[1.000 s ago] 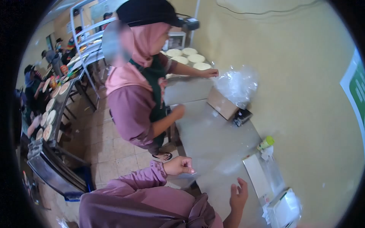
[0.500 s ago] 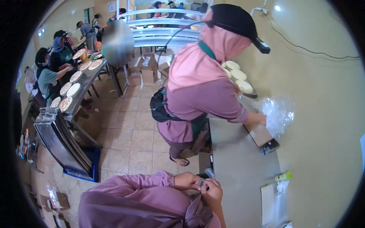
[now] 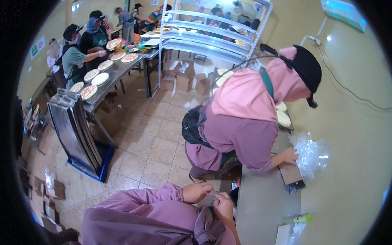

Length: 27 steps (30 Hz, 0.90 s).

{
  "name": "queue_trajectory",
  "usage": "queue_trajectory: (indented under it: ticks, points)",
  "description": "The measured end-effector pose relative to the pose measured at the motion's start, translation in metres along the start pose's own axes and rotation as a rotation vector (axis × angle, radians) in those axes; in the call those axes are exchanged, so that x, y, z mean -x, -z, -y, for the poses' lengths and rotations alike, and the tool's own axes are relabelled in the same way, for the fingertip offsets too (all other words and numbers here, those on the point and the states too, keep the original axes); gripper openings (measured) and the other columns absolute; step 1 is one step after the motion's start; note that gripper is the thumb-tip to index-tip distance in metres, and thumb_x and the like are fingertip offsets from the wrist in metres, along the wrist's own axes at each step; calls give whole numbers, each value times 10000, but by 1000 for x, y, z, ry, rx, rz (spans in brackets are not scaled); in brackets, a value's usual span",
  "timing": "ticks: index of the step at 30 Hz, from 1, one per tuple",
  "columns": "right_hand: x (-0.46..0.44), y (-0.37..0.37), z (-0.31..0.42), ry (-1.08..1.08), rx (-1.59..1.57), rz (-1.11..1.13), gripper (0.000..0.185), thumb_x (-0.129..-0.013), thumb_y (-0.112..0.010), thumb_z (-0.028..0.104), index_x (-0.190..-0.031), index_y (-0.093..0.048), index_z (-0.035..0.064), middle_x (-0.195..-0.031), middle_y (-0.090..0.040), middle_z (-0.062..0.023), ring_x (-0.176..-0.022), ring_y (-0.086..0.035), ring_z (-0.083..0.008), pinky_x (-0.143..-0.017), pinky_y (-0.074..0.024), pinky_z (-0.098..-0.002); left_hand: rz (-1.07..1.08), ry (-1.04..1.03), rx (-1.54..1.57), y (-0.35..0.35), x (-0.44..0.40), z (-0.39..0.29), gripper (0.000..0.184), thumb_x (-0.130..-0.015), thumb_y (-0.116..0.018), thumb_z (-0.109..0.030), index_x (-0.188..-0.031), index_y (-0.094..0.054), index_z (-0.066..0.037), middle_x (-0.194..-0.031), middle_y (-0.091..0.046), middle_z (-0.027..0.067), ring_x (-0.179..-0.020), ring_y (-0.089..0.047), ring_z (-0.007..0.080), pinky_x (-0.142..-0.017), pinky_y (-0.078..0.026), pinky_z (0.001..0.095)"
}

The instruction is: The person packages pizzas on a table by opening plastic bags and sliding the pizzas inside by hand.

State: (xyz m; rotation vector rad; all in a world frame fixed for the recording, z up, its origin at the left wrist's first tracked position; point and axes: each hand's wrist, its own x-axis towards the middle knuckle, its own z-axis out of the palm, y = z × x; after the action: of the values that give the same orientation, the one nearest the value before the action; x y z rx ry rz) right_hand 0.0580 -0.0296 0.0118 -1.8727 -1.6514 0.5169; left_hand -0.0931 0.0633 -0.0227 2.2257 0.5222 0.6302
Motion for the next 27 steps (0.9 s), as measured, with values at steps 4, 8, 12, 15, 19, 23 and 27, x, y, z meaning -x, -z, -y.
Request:
queue_trajectory:
  ticks: [4, 8, 12, 15, 19, 23, 27]
  points:
    - [-10, 7, -9, 74, 8, -32, 329, -658, -499, -18, -972, -592, -51, -1027, -561, -196, -848, -586, -320, -739, -475, -351, -49, -184, 0, 8, -2, -2, 118, -720, -511, -25, -833, -531, -55, -1174, -445, 139, -931, -536, 348, -752, -445, 399]
    - [-8, 15, -21, 37, -74, -18, 415, -661, -478, -44, -1069, -539, -75, -1127, -525, -194, -968, -561, -284, -768, -474, -293, 142, -51, -134, 9, 3, -3, 168, -706, -515, -25, -857, -568, -73, -1170, -474, 137, -976, -534, 341, -792, -451, 383]
    - [4, 35, -25, -50, -162, -69, 449, -656, -447, -103, -1094, -542, -73, -1143, -512, -148, -790, -582, -153, -617, -466, -213, 257, 228, -335, -6, 8, 6, 306, -707, -501, -29, -976, -608, -129, -1080, -548, 137, -971, -555, 308, -790, -460, 386]
    - [20, 50, -47, -116, -255, -169, 411, -675, -445, -83, -1072, -550, -67, -1160, -514, -159, -964, -569, -214, -739, -467, -245, 310, 312, -374, -16, 9, 10, 407, -699, -475, -16, -1060, -598, -158, -1044, -582, 122, -936, -576, 279, -775, -467, 387]
    - [44, 62, -77, -99, -132, -215, 394, -673, -478, -57, -1058, -563, -56, -1120, -529, -182, -867, -594, -240, -700, -490, -270, 297, 268, -215, -19, 3, -17, 477, -673, -447, 13, -1110, -572, -131, -1056, -586, 138, -950, -565, 305, -787, -461, 388]
    - [84, 88, -80, -131, -4, -267, 325, -696, -544, 60, -1009, -592, -13, -1025, -572, -189, -821, -594, -278, -694, -494, -314, 54, -82, -50, -59, -16, -11, 482, -619, -433, 51, -1068, -575, -52, -1047, -589, 157, -925, -574, 325, -802, -456, 378]
    - [122, 98, -110, -215, -68, -269, 214, -731, -569, 147, -906, -608, 30, -920, -598, -137, -744, -590, -290, -668, -478, -341, 221, -53, -69, -71, -36, -31, 440, -616, -401, 112, -971, -628, -15, -940, -618, 204, -897, -597, 339, -813, -463, 358]
